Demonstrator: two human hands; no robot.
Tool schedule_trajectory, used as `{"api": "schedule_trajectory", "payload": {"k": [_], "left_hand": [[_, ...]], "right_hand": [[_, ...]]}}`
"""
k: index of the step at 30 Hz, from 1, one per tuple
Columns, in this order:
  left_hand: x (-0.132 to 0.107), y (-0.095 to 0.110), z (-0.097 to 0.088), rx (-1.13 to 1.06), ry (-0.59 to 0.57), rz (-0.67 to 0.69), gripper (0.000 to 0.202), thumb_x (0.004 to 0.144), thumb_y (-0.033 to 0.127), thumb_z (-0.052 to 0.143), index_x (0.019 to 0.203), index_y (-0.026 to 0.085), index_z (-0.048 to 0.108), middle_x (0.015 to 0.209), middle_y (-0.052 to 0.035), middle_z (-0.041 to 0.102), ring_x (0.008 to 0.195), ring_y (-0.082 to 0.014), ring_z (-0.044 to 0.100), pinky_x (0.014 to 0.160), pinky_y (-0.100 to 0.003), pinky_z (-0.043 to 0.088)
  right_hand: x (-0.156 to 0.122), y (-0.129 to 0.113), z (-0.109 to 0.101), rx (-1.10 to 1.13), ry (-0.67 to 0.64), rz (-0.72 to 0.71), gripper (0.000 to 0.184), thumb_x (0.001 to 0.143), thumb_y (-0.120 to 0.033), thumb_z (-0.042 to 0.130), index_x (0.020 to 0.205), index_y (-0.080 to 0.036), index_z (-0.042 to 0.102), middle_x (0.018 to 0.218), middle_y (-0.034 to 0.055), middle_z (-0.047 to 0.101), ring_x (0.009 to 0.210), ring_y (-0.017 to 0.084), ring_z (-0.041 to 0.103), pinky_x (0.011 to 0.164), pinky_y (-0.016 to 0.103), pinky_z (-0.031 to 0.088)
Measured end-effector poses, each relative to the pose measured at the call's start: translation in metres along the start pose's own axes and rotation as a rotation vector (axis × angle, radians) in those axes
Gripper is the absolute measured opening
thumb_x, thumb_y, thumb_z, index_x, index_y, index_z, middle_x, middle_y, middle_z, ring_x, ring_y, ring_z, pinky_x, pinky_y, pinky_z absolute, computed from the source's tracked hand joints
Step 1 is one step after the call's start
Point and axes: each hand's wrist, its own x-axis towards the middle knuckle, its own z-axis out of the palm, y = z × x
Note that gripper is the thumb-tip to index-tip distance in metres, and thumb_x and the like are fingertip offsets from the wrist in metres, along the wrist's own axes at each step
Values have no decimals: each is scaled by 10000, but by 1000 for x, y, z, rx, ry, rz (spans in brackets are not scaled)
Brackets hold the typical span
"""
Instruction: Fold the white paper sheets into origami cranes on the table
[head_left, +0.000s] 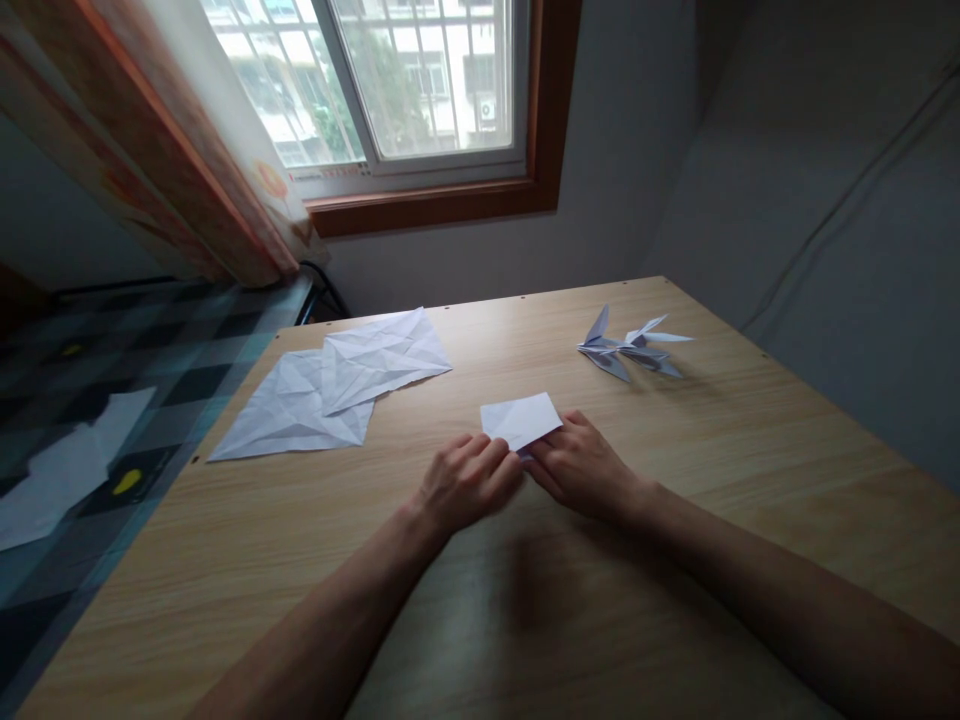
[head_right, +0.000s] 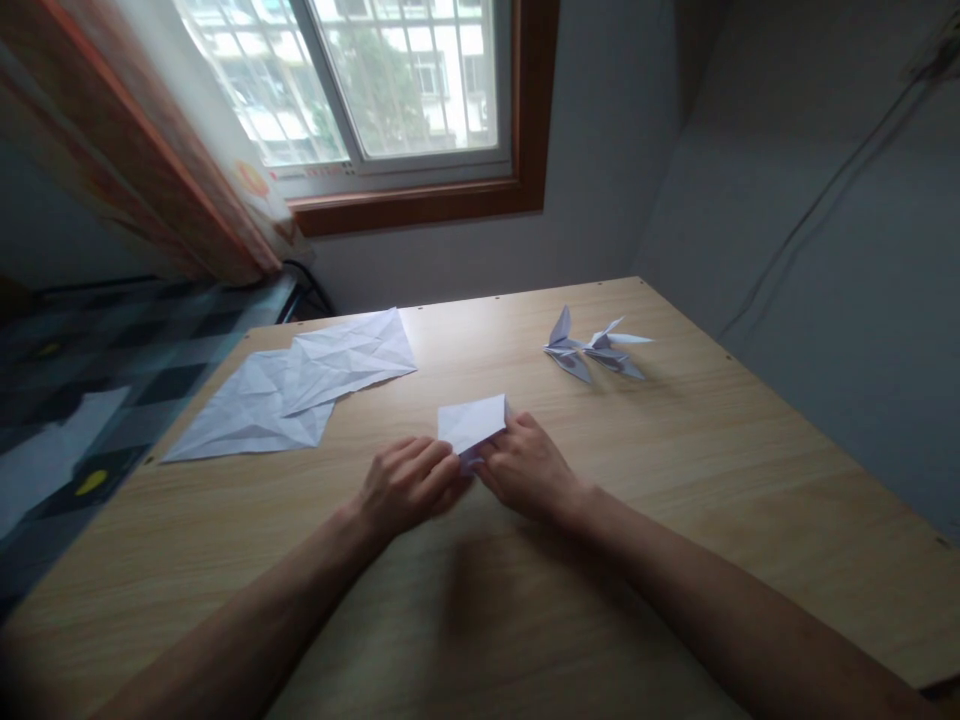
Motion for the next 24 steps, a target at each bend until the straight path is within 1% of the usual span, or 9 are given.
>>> {"api": "schedule_trajectory", "payload": {"k": [4, 8, 9, 10, 12, 14, 16, 21, 24], "left_hand": [[2, 3, 0, 26, 41, 71, 201, 861, 207, 584, 675, 196, 510, 588, 28, 503, 554, -119, 456, 533, -293, 313], [3, 3, -2, 16, 70, 86, 102, 873, 244, 580, 782, 196, 574, 669, 17, 564, 599, -121, 504, 554, -279, 368], [3, 3, -3, 16, 81, 71, 40, 874, 227, 577, 852, 200, 596, 732, 4, 598, 653, -130, 540, 587, -275, 401], [3, 3, -3, 20, 90, 51, 71, 872, 204, 577, 935, 209, 609, 823, -15, 632, 737, -146, 577, 641, -277, 438], [3, 1, -3, 34, 92, -1, 227, 864, 178, 593, 1084, 234, 601, 1056, -65, 653, 978, -206, 598, 788, -321, 485], [3, -2, -3, 48, 50, -46, 296, 854, 209, 619, 1148, 234, 590, 1260, -113, 598, 1192, -281, 520, 917, -402, 473], [3, -5, -4, 49, -26, -79, 306, 837, 262, 635, 1136, 208, 602, 1372, -142, 532, 1301, -337, 431, 993, -468, 433], [1, -9, -8, 38, -190, -115, 258, 767, 322, 632, 976, 172, 655, 1444, -144, 479, 1374, -401, 339, 1096, -557, 316], [0, -11, -11, 7, -271, -105, 257, 735, 327, 636, 945, 182, 667, 1442, -121, 486, 1385, -392, 330, 1132, -557, 272]], "right_hand": [[10, -4, -3, 50, -105, 27, 227, 938, -228, 488, 1073, -158, 657, 1140, 130, 679, 1072, 289, 569, 919, 416, 405], [16, -4, 1, 83, -169, 78, 217, 894, -221, 530, 1059, -144, 649, 1089, 135, 672, 1054, 298, 558, 907, 414, 416], [16, -3, 3, 90, -157, 89, 224, 892, -228, 535, 1071, -147, 644, 1098, 137, 662, 1059, 300, 549, 903, 417, 418], [14, -1, 5, 103, -138, 94, 239, 896, -241, 536, 1095, -153, 635, 1123, 137, 648, 1072, 299, 538, 904, 417, 419], [10, 3, 8, 127, -100, 88, 273, 913, -266, 525, 1150, -164, 612, 1185, 136, 614, 1109, 296, 512, 921, 424, 415], [4, 7, 8, 117, -97, 70, 286, 923, -283, 516, 1162, -155, 608, 1208, 148, 594, 1120, 302, 498, 929, 446, 412], [0, 12, 5, 95, -125, 48, 307, 923, -303, 525, 1170, -141, 609, 1214, 165, 589, 1099, 316, 502, 918, 472, 414], [-6, 25, -5, 216, -152, 42, 429, 909, -325, 593, 1303, -163, 542, 1272, 132, 609, 1104, 305, 530, 969, 495, 403], [-9, 34, -9, 323, -140, 39, 312, 875, -291, 653, 1163, -171, 628, 1275, 112, 627, 1134, 285, 545, 996, 462, 412]]}}
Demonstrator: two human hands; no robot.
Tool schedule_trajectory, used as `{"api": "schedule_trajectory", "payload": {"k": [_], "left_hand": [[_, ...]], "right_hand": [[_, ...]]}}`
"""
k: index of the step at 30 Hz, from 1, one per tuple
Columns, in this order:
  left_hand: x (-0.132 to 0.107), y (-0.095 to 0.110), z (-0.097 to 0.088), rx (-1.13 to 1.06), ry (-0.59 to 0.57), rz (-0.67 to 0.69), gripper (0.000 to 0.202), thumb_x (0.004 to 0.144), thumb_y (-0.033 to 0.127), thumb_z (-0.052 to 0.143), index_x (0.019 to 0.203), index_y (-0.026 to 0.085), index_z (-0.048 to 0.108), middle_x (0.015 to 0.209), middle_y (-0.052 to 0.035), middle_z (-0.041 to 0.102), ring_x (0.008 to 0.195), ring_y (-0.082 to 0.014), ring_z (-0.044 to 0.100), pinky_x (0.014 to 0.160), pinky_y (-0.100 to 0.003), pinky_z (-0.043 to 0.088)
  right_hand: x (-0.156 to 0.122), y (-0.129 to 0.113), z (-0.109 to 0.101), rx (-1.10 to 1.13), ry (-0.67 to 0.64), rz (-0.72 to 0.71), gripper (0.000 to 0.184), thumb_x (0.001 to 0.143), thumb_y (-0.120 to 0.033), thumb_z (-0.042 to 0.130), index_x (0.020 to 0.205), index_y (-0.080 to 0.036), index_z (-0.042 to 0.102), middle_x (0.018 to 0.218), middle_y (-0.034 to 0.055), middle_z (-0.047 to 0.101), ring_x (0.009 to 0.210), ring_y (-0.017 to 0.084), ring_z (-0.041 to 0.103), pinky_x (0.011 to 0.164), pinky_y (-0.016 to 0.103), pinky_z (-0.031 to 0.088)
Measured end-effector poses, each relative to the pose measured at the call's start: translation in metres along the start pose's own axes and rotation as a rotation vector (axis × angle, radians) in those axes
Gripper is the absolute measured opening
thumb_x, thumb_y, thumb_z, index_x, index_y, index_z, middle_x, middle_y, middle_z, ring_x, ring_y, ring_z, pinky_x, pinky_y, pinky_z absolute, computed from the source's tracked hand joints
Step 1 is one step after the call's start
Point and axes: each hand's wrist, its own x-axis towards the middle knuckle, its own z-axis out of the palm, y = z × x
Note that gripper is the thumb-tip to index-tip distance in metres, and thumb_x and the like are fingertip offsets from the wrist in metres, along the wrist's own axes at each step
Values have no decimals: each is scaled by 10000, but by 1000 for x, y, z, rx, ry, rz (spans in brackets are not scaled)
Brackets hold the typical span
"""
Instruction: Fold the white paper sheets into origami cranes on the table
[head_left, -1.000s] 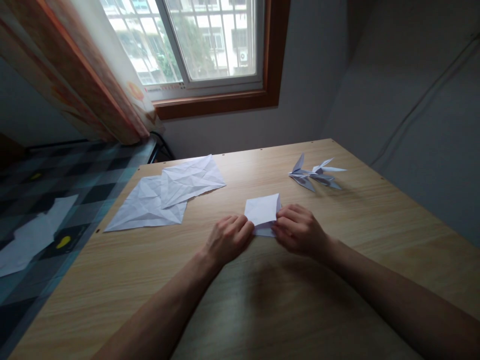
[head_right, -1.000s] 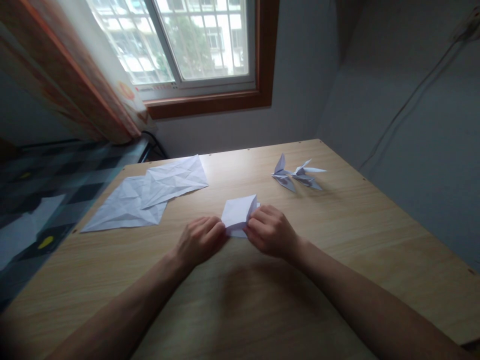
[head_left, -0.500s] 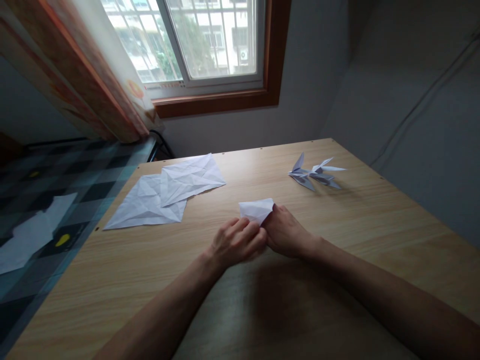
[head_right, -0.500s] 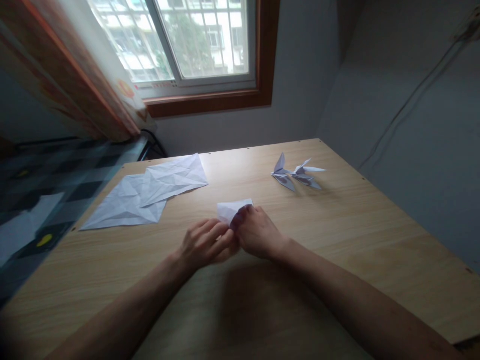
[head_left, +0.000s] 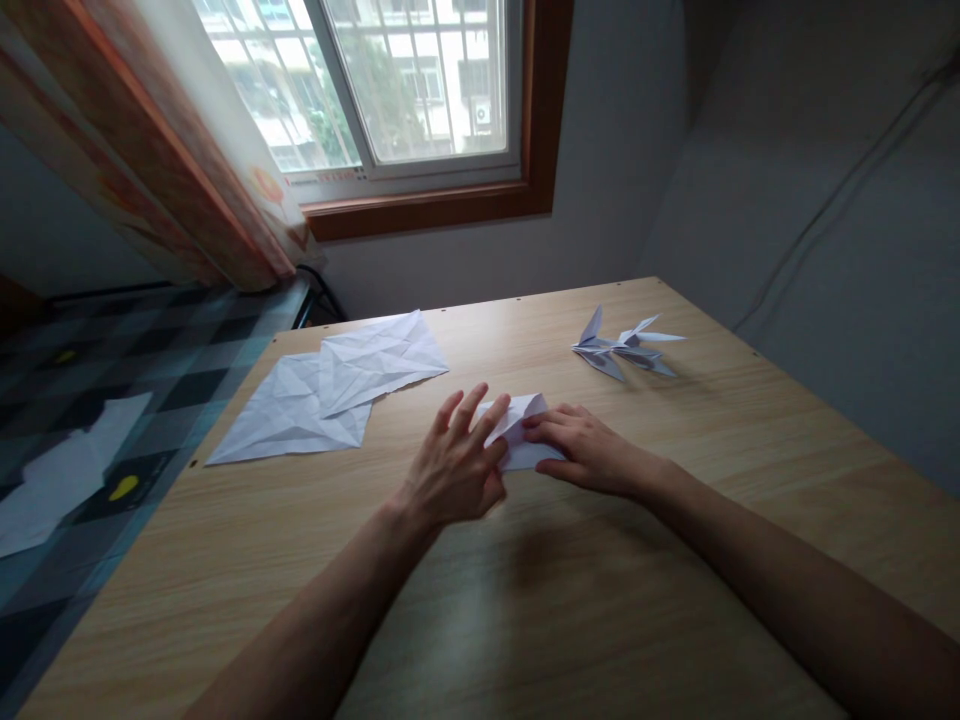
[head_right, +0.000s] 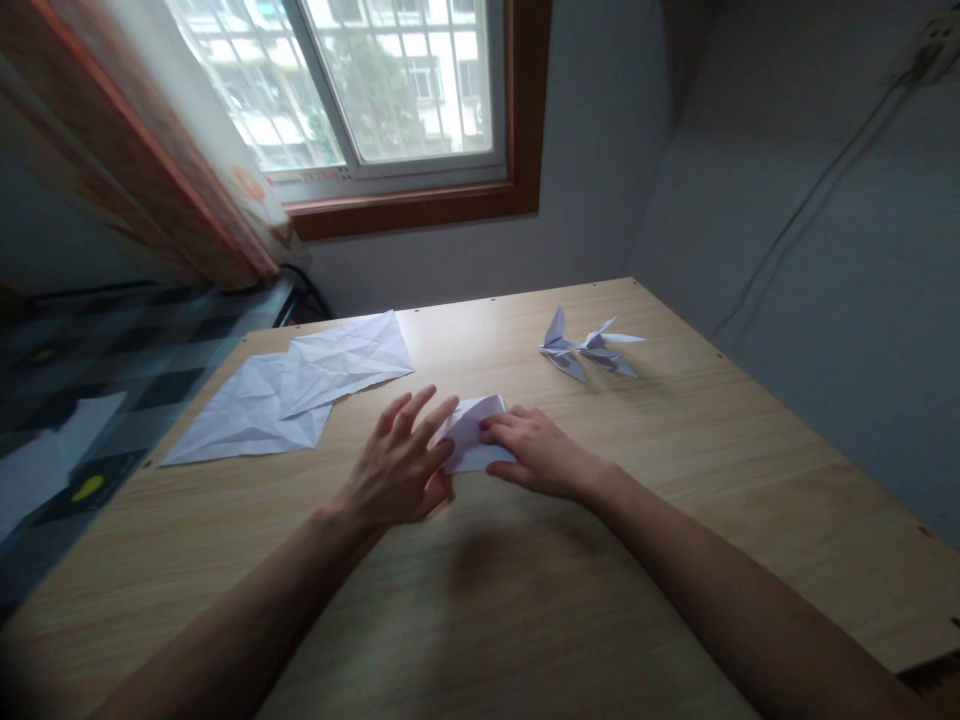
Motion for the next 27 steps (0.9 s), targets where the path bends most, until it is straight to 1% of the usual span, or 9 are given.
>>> {"api": "schedule_trajectory", "payload": {"k": [2, 4, 9, 14, 16, 19, 21, 25, 27], "left_hand": [[-1, -3, 1, -16, -19, 11, 226, 748, 320, 634, 926, 186, 670, 1435, -117, 492, 1382, -371, 343, 1142, -547, 264], [-3, -8, 3, -27, -6, 31, 175, 785, 301, 624, 914, 192, 670, 1422, -113, 505, 1371, -345, 369, 1143, -537, 269], [-5, -16, 10, 14, 62, 81, 138, 871, 294, 618, 978, 217, 656, 1402, -95, 531, 1337, -290, 428, 1123, -498, 327], [-5, -18, 9, 99, 106, 85, 168, 877, 327, 632, 998, 211, 625, 1405, -99, 532, 1353, -293, 418, 1125, -507, 338], [-4, -19, 6, 154, 150, 92, 124, 872, 286, 641, 959, 201, 615, 1387, -100, 553, 1369, -287, 405, 1133, -502, 331], [-2, -18, 3, 235, 234, 123, 82, 850, 167, 657, 907, 197, 606, 1364, -79, 581, 1410, -275, 359, 1153, -490, 307], [1, -16, 0, 272, 254, 140, 85, 848, 152, 658, 909, 193, 615, 1395, -66, 560, 1434, -288, 319, 1173, -512, 270], [6, -11, -4, 325, 198, 108, 8, 870, 171, 627, 863, 174, 629, 1476, -70, 478, 1431, -324, 324, 1200, -579, 164], [6, -11, -5, 318, 151, 72, 56, 868, 149, 611, 816, 167, 623, 1489, -86, 459, 1419, -339, 340, 1190, -618, 151]], "right_hand": [[-2, 5, -3, 46, 7, -13, 224, 855, -261, 676, 1059, -170, 658, 1250, 106, 647, 1126, 270, 562, 988, 434, 433], [-3, 7, -4, 58, 19, -30, 176, 848, -258, 683, 1003, -174, 666, 1225, 102, 664, 1107, 262, 578, 976, 425, 450], [-3, 8, -6, 31, 29, -80, 142, 859, -261, 663, 974, -178, 678, 1185, 99, 687, 1076, 259, 613, 969, 429, 461], [-2, 6, -8, 17, 22, -99, 135, 861, -210, 631, 976, -171, 689, 1159, 108, 696, 1035, 249, 636, 956, 425, 470], [-2, 5, -9, -1, 19, -87, 177, 845, -187, 625, 1010, -163, 684, 1144, 118, 695, 1023, 251, 633, 939, 426, 477], [-2, 1, -10, -50, 10, -98, 350, 835, -141, 587, 1180, -165, 639, 1149, 119, 681, 1040, 249, 612, 943, 430, 469], [-2, 0, -9, -100, 6, -133, 421, 842, -115, 549, 1250, -195, 616, 1193, 113, 659, 1081, 253, 589, 966, 445, 453], [-2, 0, -6, -157, -3, -181, 435, 834, -103, 533, 1231, -238, 649, 1264, 108, 630, 1132, 262, 567, 984, 471, 439], [-2, 1, -5, -145, -11, -195, 452, 815, -81, 528, 1221, -232, 659, 1281, 101, 629, 1128, 250, 579, 993, 459, 440]]}}
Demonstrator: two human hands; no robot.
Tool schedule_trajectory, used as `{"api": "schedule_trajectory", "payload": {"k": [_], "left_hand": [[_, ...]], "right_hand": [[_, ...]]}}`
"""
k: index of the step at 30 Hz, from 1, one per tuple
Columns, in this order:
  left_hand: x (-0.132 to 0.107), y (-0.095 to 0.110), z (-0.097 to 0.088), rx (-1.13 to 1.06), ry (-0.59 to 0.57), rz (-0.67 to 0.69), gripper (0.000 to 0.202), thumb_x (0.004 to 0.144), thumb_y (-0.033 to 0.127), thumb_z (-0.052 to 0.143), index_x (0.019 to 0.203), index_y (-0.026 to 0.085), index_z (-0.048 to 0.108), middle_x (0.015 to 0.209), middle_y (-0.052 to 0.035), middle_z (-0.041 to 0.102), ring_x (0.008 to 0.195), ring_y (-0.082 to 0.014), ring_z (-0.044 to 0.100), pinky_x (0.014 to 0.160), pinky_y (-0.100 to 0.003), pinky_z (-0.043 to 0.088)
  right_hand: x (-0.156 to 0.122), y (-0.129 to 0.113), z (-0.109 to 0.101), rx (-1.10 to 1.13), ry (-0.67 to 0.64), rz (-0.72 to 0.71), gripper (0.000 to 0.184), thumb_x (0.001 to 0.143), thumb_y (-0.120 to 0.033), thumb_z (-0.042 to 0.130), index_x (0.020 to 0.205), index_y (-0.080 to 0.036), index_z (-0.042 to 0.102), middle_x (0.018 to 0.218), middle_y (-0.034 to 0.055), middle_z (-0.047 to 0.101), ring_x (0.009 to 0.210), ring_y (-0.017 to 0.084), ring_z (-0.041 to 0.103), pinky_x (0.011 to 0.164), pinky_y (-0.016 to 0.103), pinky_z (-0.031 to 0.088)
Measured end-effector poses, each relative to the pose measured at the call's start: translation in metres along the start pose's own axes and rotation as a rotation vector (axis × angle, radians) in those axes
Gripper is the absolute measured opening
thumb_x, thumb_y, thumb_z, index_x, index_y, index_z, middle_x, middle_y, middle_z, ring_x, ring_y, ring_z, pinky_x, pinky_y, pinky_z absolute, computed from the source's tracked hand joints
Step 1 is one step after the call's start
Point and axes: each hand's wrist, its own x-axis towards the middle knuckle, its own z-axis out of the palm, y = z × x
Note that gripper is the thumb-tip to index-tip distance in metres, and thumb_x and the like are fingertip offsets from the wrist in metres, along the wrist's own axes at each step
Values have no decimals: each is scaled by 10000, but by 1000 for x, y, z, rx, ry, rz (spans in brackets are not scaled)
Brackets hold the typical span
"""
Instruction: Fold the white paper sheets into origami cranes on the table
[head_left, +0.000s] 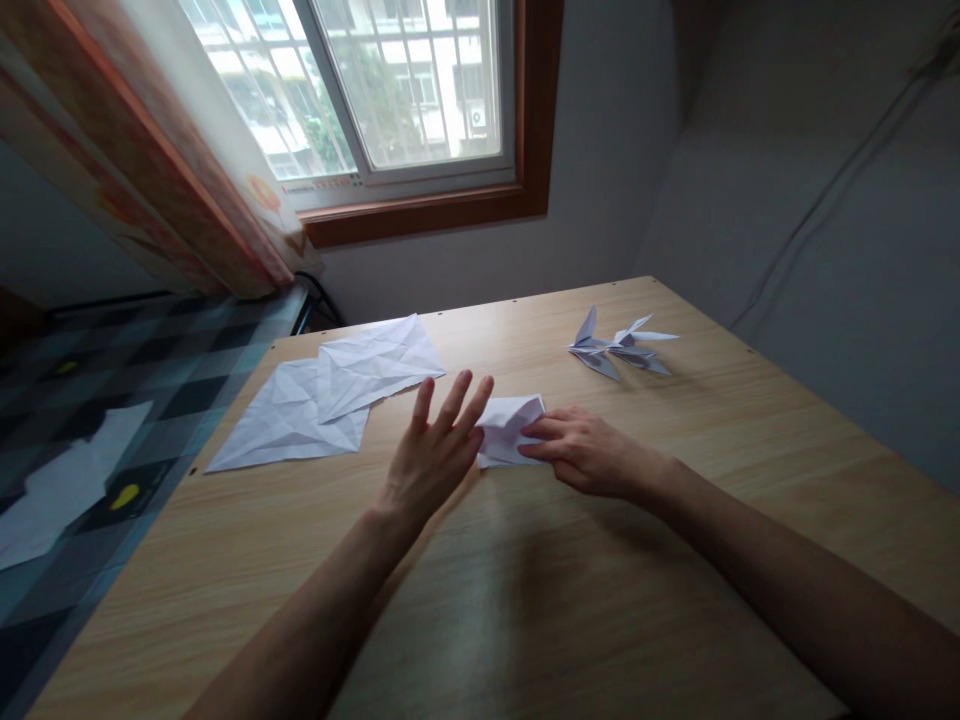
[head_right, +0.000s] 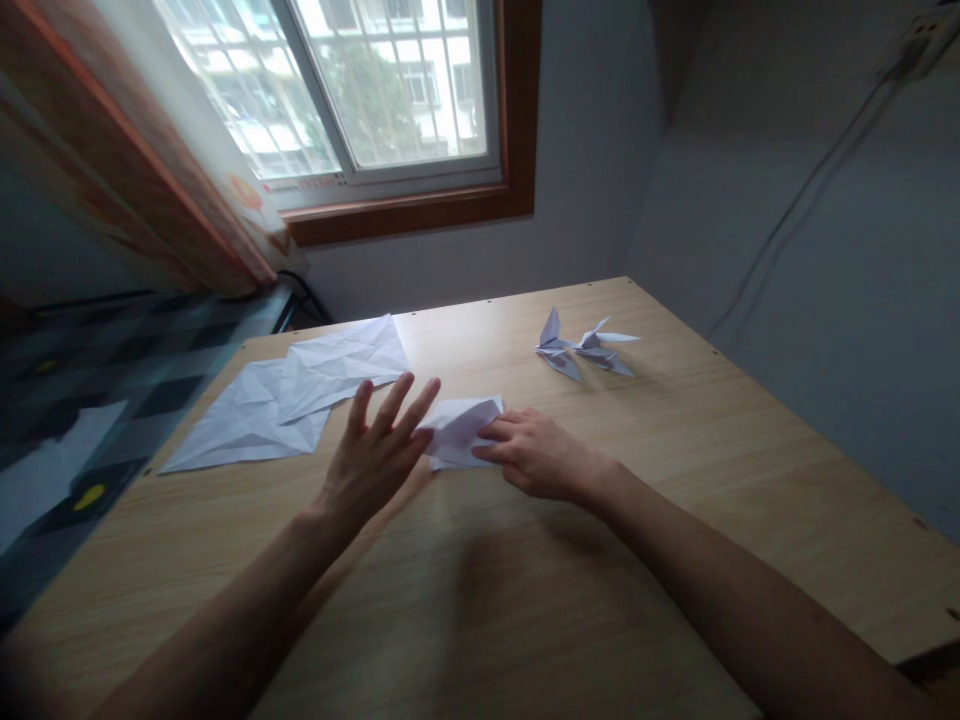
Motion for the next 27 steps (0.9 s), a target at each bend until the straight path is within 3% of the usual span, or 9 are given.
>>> {"api": "schedule_trajectory", "payload": {"k": [3, 7, 12, 16, 19, 22, 24, 27], "left_hand": [[-1, -4, -1, -87, -61, -36, 54, 828, 146, 642, 787, 174, 622, 1482, -92, 463, 1404, -355, 358, 1162, -665, 184], [-3, -10, 0, -195, -71, -37, 117, 801, 260, 714, 737, 196, 640, 1386, -83, 551, 1341, -359, 428, 1125, -663, 269], [-3, -9, 5, -360, 48, -36, 173, 866, 315, 666, 728, 212, 657, 1173, -52, 656, 1161, -252, 566, 1082, -550, 398], [-4, -2, 11, -484, 81, -63, 121, 872, 231, 649, 755, 200, 647, 1080, -51, 674, 1014, -195, 622, 966, -427, 511], [-6, 4, 16, -471, 81, -101, 34, 885, 205, 623, 902, 187, 646, 1139, -87, 664, 935, -191, 651, 839, -366, 557], [-11, 7, 22, -438, 94, -159, 359, 896, 211, 608, 1249, 225, 541, 1328, -142, 571, 980, -219, 659, 814, -377, 564], [-14, 7, 27, -454, 114, -192, 619, 888, 213, 622, 1436, 280, 342, 1450, -174, 455, 1013, -228, 654, 822, -391, 565], [-16, 9, 34, -520, 150, -275, 894, 862, 229, 658, 1527, 304, 65, 1534, -221, 315, 993, -222, 659, 809, -394, 568]], "right_hand": [[0, 1, 0, 53, 4, 9, 463, 783, -49, 516, 1186, -204, 680, 1283, 96, 641, 1128, 235, 601, 1020, 425, 439], [-2, -1, -2, 188, 37, 70, 391, 746, -58, 561, 1082, -182, 718, 1251, 93, 663, 1099, 225, 635, 995, 364, 467], [-2, -4, -1, 318, 83, 137, 66, 804, -173, 645, 810, -173, 710, 1093, 73, 713, 845, 174, 683, 757, 274, 517], [1, -5, 6, 307, 129, 130, 209, 851, -194, 621, 643, -172, 634, 938, 56, 728, 689, 133, 650, 671, 251, 484], [3, -6, 10, 271, 153, 130, 168, 841, -172, 610, 674, -171, 626, 901, 55, 719, 668, 130, 629, 655, 251, 472], [4, -8, 10, 270, 152, 146, 67, 822, -134, 597, 822, -174, 651, 869, 45, 701, 719, 147, 628, 699, 268, 487], [5, -10, 9, 274, 160, 150, 203, 811, -117, 594, 996, -174, 653, 920, 53, 698, 800, 168, 636, 748, 289, 502], [5, -12, 9, 216, 162, 83, 343, 836, -104, 556, 1157, -186, 645, 1071, 91, 677, 942, 202, 621, 837, 334, 505]]}}
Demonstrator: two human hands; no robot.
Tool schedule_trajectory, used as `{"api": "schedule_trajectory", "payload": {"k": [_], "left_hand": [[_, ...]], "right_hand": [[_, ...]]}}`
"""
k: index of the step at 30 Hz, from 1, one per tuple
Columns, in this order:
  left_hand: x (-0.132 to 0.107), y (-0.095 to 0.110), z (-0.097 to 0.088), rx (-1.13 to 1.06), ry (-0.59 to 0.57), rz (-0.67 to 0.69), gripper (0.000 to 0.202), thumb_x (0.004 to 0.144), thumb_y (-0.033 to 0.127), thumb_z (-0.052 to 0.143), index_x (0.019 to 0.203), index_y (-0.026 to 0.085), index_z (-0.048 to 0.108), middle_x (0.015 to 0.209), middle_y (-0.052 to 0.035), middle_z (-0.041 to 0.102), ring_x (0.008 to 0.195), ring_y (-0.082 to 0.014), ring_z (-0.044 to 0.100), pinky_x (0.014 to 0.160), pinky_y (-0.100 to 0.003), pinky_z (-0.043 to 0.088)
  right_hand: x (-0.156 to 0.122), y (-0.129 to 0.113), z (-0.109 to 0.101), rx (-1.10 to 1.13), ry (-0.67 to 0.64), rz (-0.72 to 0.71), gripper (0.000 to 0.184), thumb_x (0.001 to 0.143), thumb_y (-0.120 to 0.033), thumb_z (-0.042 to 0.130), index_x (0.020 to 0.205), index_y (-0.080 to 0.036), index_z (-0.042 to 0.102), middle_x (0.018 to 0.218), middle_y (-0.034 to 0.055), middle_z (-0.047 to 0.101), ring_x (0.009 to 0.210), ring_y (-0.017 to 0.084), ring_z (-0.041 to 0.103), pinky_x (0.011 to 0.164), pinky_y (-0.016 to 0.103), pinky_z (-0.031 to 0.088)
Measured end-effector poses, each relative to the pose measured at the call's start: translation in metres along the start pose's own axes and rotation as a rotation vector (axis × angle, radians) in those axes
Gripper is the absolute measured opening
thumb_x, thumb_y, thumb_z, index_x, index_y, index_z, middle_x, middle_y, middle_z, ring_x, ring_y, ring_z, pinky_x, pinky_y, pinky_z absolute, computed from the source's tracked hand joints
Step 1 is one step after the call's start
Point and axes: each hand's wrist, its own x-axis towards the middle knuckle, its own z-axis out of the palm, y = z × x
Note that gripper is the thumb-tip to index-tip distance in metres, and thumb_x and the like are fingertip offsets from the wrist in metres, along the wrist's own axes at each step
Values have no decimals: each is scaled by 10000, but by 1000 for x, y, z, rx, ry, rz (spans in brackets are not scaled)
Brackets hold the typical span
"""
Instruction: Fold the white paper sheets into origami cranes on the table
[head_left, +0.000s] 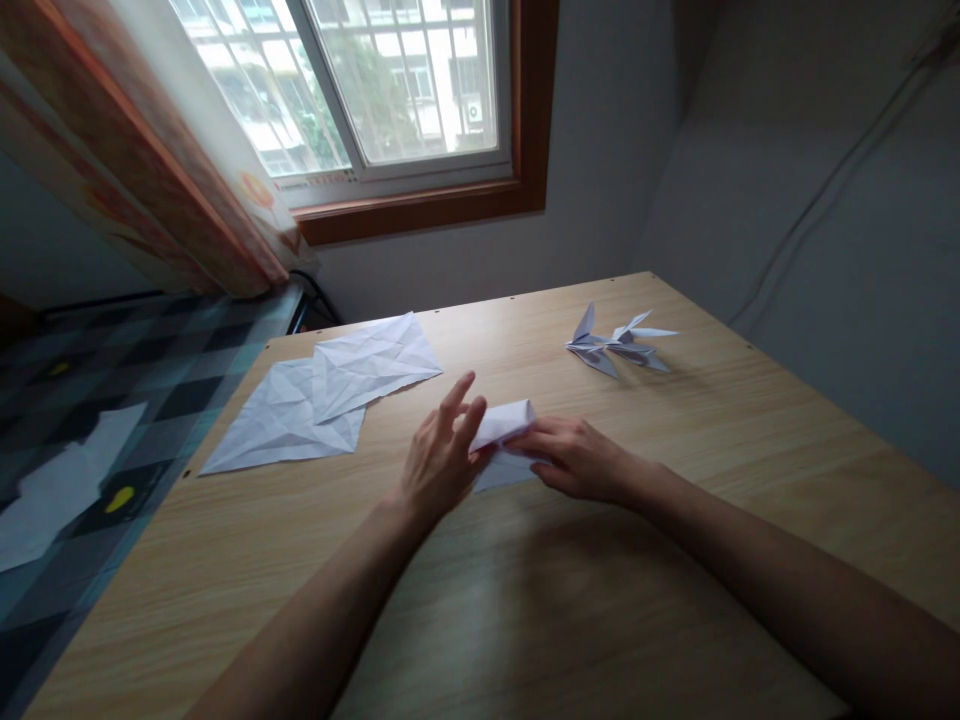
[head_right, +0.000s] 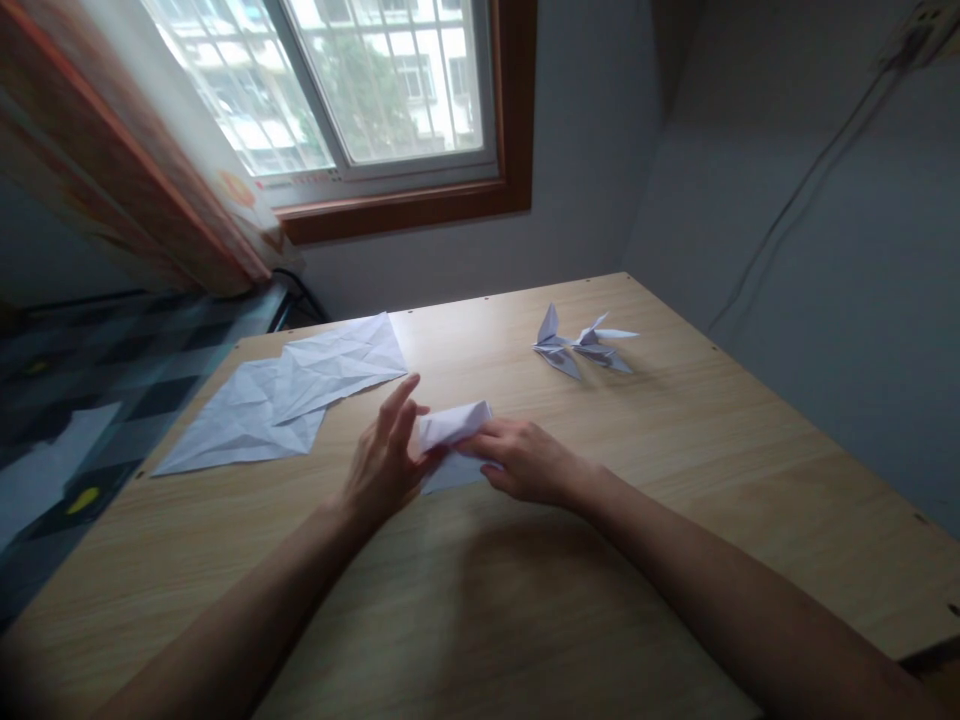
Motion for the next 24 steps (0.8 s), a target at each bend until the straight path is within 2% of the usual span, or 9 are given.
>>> {"api": "schedule_trajectory", "payload": {"k": [2, 4, 5, 7, 9, 13, 17, 20, 24], "left_hand": [[0, -1, 3, -68, 18, -128, 957, 843, 244, 678, 1535, 284, 18, 1509, -224, 360, 944, -204, 670, 763, -364, 577], [1, -1, 5, -151, 18, -274, 888, 823, 252, 697, 1523, 244, 152, 1377, -177, 534, 879, -183, 674, 691, -313, 576], [2, -1, 5, -187, 16, -325, 776, 816, 255, 703, 1476, 225, 297, 1260, -136, 624, 852, -178, 674, 674, -297, 571], [4, 0, 4, -223, 24, -359, 428, 821, 254, 695, 1231, 199, 584, 1022, -68, 712, 818, -173, 674, 693, -290, 562], [6, 2, 2, -216, 37, -337, 124, 849, 244, 659, 955, 190, 691, 880, -44, 723, 791, -169, 674, 731, -294, 552], [8, 5, -2, -140, 23, -301, 168, 901, 251, 588, 803, 193, 712, 743, -34, 712, 696, -160, 653, 677, -287, 525], [9, 5, -4, -133, -3, -242, 146, 890, 310, 627, 894, 186, 703, 796, -48, 721, 726, -174, 655, 689, -304, 521], [9, 5, -6, -181, 6, -175, 241, 867, 397, 667, 951, 173, 695, 820, -59, 717, 741, -177, 655, 676, -301, 523], [9, 6, -6, -143, 43, -113, 134, 910, 286, 623, 871, 184, 702, 785, -35, 717, 706, -150, 643, 689, -286, 512]], "right_hand": [[0, 0, 1, -55, -20, -49, 301, 870, -117, 524, 1108, -190, 693, 1059, 100, 668, 941, 210, 609, 858, 351, 503], [0, 0, 3, -84, -32, -64, 276, 890, -133, 511, 1055, -183, 726, 1009, 100, 665, 891, 204, 603, 845, 350, 508], [0, 1, 4, -89, -37, -66, 276, 893, -136, 509, 1051, -181, 730, 1003, 98, 663, 875, 199, 599, 839, 346, 510], [0, 1, 4, -94, -40, -68, 276, 892, -138, 512, 1050, -189, 732, 1005, 92, 660, 865, 193, 592, 830, 339, 510], [0, 1, 5, -96, -37, -69, 271, 886, -136, 518, 1035, -201, 735, 994, 83, 659, 857, 189, 588, 823, 334, 508], [2, -2, 6, -90, -35, -91, 252, 873, -147, 539, 1018, -210, 734, 1003, 80, 669, 860, 193, 590, 830, 350, 507], [3, -6, 7, -89, -41, -115, 227, 861, -165, 564, 1016, -197, 726, 1085, 90, 685, 977, 226, 595, 925, 402, 488], [3, -8, 7, -88, -54, -115, 237, 866, -184, 570, 1056, -192, 710, 1142, 96, 679, 1070, 245, 573, 972, 428, 469], [3, -9, 6, -87, -55, -121, 228, 874, -198, 567, 1052, -190, 709, 1135, 93, 687, 1051, 240, 584, 973, 426, 472]]}}
